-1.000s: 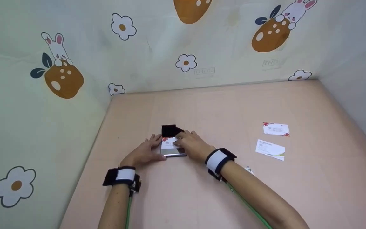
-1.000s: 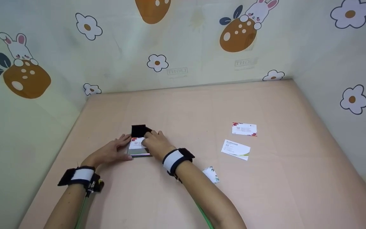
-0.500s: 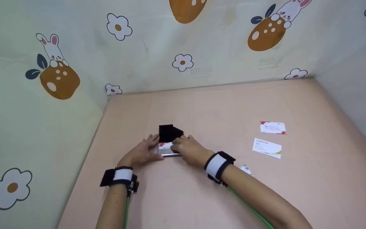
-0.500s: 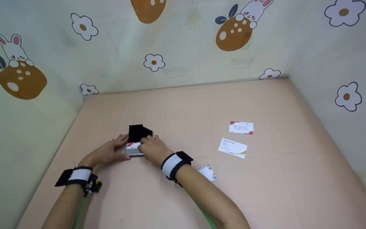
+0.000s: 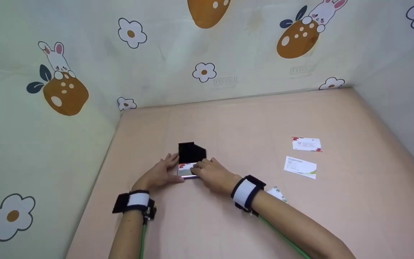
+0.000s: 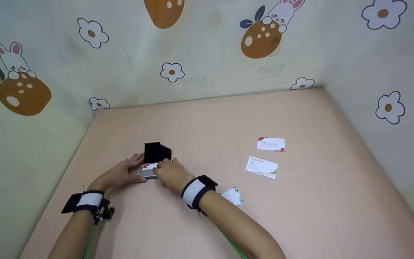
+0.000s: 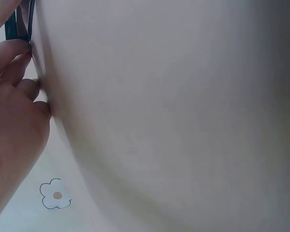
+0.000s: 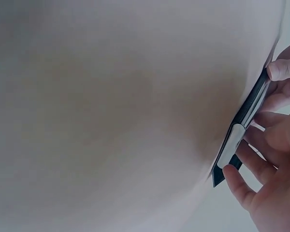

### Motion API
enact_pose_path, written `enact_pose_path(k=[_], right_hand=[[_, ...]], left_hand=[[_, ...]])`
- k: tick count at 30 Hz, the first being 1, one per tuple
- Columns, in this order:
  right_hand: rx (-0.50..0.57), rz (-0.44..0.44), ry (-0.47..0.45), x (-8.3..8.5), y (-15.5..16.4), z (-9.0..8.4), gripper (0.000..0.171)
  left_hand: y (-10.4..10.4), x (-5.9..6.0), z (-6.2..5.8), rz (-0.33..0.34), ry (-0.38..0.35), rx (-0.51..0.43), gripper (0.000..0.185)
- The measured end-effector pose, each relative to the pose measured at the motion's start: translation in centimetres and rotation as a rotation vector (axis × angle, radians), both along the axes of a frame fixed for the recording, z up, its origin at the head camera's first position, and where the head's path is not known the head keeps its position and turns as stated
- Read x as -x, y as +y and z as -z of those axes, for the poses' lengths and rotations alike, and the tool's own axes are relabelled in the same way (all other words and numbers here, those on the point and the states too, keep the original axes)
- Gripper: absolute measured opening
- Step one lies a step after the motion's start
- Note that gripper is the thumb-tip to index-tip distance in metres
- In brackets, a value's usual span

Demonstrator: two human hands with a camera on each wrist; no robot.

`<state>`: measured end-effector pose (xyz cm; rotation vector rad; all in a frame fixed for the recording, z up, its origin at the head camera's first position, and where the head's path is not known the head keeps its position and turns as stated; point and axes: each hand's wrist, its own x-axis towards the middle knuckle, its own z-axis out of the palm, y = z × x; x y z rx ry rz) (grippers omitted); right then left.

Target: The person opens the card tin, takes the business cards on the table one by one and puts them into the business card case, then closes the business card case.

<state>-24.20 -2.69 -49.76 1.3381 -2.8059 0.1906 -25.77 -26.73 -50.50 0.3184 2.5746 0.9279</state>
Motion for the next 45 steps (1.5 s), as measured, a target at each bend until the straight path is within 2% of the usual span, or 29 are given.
enact_pose_path(k=[7,10,18,28,39,45], right_hand=[[-0.019,-0.008,-0.023,-0.4,0.5,0.1,0.045],[-0.002,-0.004,-0.030,-0.6,0.7,-0.1,0.041],[0.064,-0.005,0.026,-1.4,1.6,-0.6,0.041],[0.007,-0.009,0.048,-2.8,4.5,-0.7,0.057],[0.032,-0.020,0.175,-4.0,7.1,-0.7,0.059],[0.053,0.008,0.141,-5.1,9.5,-0.8,0.062]], left_hand=[[0.0,0.0,0.1,0.007,-0.001,0.004,0.092],[0.0,0.0,0.1,0.017,0.008,-0.006,0.092],[-0.2,0.1,0.0,0.007,-0.003,-0.007,0.094],[-0.5,0.0,0.2,0.023,0.009,0.010,0.094],[-0.6,-0.4,0.2,0.002,0.000,0.008,0.095],[-0.4,0.0,0.0,0.012,-0.005,0.030,0.095]])
